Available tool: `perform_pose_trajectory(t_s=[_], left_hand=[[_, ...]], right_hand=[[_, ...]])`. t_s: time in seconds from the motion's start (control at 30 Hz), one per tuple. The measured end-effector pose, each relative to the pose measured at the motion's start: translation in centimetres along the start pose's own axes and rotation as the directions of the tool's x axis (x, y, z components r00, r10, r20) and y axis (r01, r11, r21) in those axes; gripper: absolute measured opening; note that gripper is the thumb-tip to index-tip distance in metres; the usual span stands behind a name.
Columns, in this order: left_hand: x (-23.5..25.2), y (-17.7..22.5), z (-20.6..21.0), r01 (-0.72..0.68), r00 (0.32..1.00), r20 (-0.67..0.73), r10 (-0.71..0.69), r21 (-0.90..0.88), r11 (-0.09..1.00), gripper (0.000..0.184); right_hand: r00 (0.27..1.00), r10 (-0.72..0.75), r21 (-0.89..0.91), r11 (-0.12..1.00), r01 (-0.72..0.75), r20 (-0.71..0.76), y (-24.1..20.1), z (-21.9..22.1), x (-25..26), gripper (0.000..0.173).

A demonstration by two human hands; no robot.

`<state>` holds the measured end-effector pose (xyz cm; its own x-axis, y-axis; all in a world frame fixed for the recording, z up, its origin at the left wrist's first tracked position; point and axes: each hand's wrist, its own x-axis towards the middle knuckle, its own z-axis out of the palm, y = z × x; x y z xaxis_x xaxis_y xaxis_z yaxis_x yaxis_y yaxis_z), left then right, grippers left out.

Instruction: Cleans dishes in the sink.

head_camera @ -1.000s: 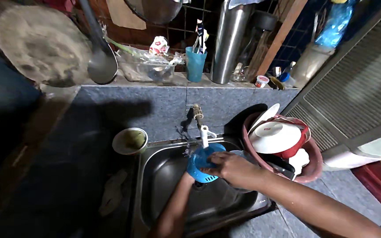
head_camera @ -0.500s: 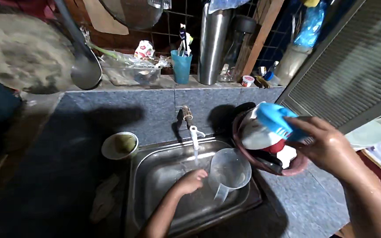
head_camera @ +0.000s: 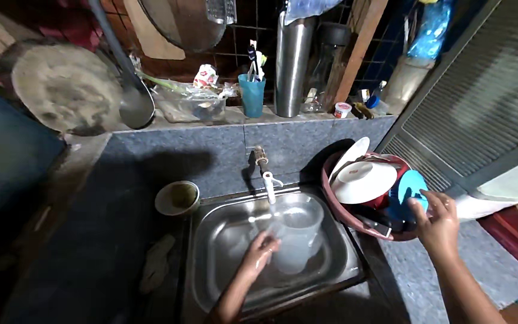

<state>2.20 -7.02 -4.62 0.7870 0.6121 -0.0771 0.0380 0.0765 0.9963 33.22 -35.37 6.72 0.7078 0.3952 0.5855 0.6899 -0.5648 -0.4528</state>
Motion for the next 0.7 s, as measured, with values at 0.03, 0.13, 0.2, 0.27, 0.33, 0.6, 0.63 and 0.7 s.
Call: perform_pose_trajectory(t_s=[0.03, 0.13, 0.2, 0.27, 0.33, 0.6, 0.63, 0.7], left_hand=[[0.3, 0.5, -0.9, -0.013, 0.997, -0.079, 0.010, -0.035, 0.999, 0.035], [1.1, 1.7, -3.2, -0.035, 0.971, -0.237, 0.031, -0.013, 0.999, 0.025], [1.1, 2.5, -4.5, -0.033, 0.968, -0.245, 0.057, 0.099, 0.995, 0.028], [1.0, 3.6, -5.7, -0.017, 0.967, -0.238, 0.093, 0.304, 0.953, 0.035], [0.9, 4.5, -6.8, 0.009, 0.974, -0.202, 0.099, 0.474, 0.881, 0.041], [-0.6, 2.1, -6.1, -0.071, 0.990, -0.089, 0.113, 0.382, 0.922, 0.033], [-0.5, 1.5, -5.9, -0.073, 0.988, -0.095, 0.119, 0.391, 0.918, 0.033], [-0.6, 1.1, -5.6, -0.030, 0.992, -0.098, 0.081, 0.437, 0.899, 0.039]], right_hand=[[0.998, -0.056, 0.024, 0.998, 0.057, -0.033, -0.9, -0.4, 0.2, 0.049], [0.954, -0.289, 0.101, 0.950, 0.295, -0.075, -4.7, -0.6, 0.3, 0.036], [0.932, -0.362, 0.245, 0.905, 0.348, 0.013, -8.4, 1.1, -0.4, 0.032], [0.880, -0.394, 0.397, 0.877, 0.273, 0.265, -12.0, 4.1, -1.6, 0.031], [0.702, -0.426, 0.443, 0.880, 0.174, 0.570, -15.2, 7.9, -2.4, 0.029], [0.026, -0.433, 0.432, 0.901, 0.029, 0.901, -23.5, 24.6, -6.1, 0.031], [-0.025, -0.391, 0.391, 0.919, 0.046, 0.920, -24.1, 25.1, -6.2, 0.035], [-0.090, -0.278, 0.292, 0.925, 0.242, 0.956, -24.5, 26.3, -5.5, 0.045]])
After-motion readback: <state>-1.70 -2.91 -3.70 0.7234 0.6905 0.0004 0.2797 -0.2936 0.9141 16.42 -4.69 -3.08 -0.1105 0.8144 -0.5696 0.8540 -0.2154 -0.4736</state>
